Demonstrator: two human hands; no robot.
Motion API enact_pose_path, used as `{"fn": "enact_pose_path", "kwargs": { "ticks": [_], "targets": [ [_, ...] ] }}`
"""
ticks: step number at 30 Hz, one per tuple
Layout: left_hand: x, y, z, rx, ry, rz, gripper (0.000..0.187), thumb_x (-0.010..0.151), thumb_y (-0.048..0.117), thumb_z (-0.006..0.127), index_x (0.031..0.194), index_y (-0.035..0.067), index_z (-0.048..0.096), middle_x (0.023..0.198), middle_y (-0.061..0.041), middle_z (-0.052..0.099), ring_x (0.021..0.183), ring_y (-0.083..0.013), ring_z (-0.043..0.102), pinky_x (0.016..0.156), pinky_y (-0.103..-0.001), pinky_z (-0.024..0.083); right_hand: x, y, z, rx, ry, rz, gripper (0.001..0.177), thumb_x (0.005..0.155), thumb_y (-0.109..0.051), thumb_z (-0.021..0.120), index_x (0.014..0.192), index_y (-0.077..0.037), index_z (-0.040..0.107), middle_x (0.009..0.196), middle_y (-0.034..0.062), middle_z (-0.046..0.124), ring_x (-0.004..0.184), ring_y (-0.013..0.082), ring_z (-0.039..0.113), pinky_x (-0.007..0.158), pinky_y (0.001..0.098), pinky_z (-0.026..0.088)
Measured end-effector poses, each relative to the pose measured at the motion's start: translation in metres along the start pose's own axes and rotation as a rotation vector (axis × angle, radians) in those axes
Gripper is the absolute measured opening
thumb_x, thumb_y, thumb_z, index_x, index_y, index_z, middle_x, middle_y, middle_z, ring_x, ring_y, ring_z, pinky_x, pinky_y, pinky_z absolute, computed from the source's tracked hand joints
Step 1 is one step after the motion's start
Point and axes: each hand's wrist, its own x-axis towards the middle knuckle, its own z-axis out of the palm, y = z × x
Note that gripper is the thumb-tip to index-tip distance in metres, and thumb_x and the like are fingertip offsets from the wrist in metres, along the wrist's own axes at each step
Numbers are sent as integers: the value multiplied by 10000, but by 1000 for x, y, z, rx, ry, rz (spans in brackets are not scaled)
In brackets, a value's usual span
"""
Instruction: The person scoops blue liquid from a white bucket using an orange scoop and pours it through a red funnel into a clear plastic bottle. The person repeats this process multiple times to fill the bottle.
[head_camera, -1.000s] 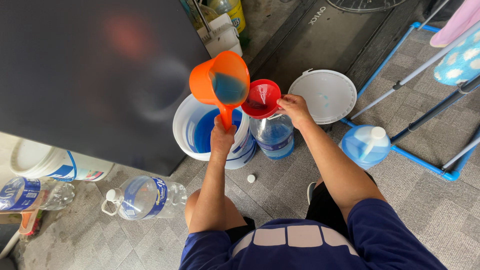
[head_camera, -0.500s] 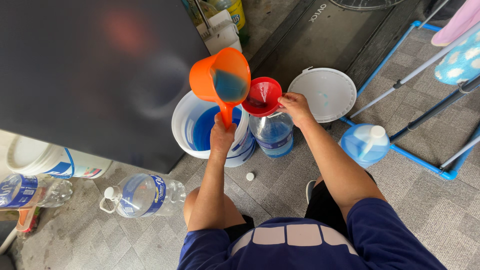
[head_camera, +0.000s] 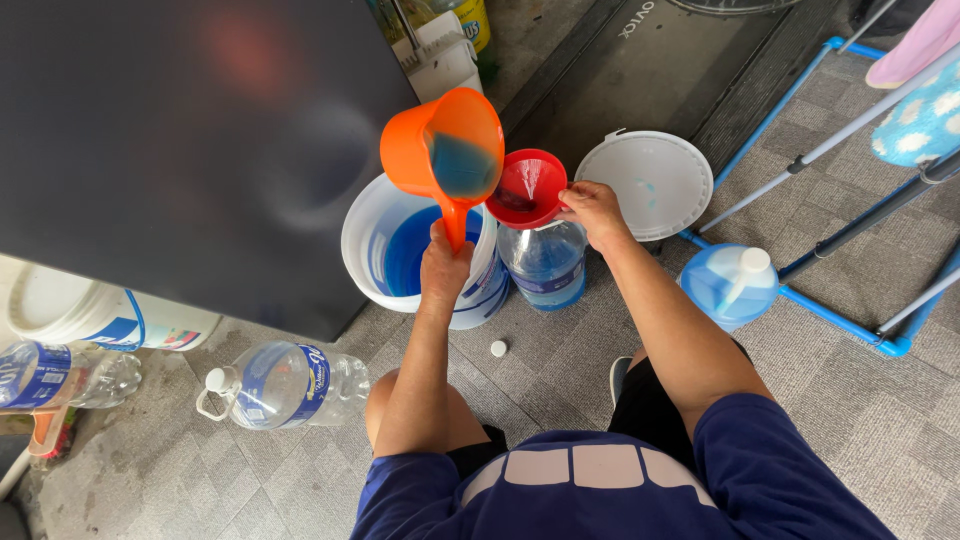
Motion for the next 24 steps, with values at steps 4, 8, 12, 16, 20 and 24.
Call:
{"fn": "enact_pose_path", "kwargs": {
  "ticks": [4,8,12,16,20,24],
  "targets": [
    [0,0,0,6,-15,-14,549,869,193,643,1364,47,454,989,-252,726,944,-471,692,813,-534,538,-3,-4,2,-12,-3,-3,152,978,-116,655,993,30,692,911,103,697,838,222,751,835,372,675],
    [1,0,0,23,-30,-19,554,876,203,635,1374,48,449,985,-249,728,940,-469,692,811,-531,536,-5,-7,2,-33,4,-2,149,979,-118,657,980,26,693,917,100,695,847,218,749,840,365,677],
    [0,2,-2,20,-32,-25,566,874,207,640,1382,50,447,991,-248,727,952,-461,694,820,-522,539,-5,-8,3,-20,0,-3,151,977,-121,656,977,25,694,914,105,700,843,219,753,828,360,681],
    [0,5,-4,25,-32,-34,558,874,204,648,1377,55,458,999,-249,729,963,-458,695,823,-521,538,-5,-7,3,-24,5,-1,155,978,-123,655,984,26,698,918,108,703,839,218,749,824,360,676],
    [0,7,-5,42,-31,-30,551,873,197,653,1364,41,458,993,-260,727,960,-461,695,820,-527,541,-5,-7,3,-24,2,-4,156,979,-125,656,985,27,695,918,109,702,839,218,748,824,360,675],
    [0,9,-7,73,-48,-51,553,872,198,660,1356,29,456,969,-272,723,944,-463,696,810,-531,546,-5,-7,2,-29,5,-3,152,975,-122,658,985,26,692,918,107,702,840,217,749,823,361,676]
  ]
}}
